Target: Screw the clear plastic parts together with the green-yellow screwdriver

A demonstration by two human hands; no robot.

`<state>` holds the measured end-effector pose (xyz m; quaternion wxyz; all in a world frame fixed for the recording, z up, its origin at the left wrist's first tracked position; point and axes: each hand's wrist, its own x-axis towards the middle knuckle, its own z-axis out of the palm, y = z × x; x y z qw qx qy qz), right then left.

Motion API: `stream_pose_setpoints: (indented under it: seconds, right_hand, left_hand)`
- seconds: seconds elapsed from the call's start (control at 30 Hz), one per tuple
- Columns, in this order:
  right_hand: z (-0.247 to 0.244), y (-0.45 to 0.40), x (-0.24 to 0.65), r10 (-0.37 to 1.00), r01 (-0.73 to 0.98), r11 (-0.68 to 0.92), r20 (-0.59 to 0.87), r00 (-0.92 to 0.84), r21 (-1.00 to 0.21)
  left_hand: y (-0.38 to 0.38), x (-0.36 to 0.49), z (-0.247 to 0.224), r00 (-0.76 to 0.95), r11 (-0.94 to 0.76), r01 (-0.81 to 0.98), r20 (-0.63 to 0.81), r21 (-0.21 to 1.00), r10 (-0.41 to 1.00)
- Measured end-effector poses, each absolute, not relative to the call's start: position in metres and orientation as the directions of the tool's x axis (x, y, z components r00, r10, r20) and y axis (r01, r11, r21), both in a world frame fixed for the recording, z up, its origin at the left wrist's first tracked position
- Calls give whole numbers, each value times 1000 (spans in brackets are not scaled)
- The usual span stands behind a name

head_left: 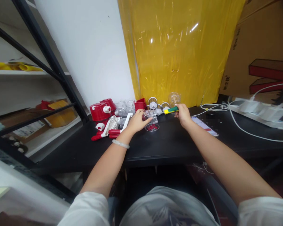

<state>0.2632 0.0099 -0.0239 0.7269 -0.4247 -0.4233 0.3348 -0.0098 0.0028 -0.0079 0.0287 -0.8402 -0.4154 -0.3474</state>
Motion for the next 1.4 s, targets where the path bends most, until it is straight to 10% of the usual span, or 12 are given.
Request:
stream_pose_setpoints:
  seconds: [0.2,0.53,1.03,1.4]
  right_hand:
    - [-17,3,257,883,-283,386,263,388,-878]
    - [-22,5,262,803,39,389,360,475,-920]
    - [-13,0,258,910,-322,331,210,358,-887]
    - [-19,5,260,845,-128,352,257,469,-927]
  left_hand:
    - [2,-9,-7,411,-648,720,601,246,685]
    - [2,-9,-7,412,-646,722,596,248,689]
    - [1,-9,-6,409,-647,717,596,258,691]
    - [1,-9,-6,414,-649,719,598,248,686]
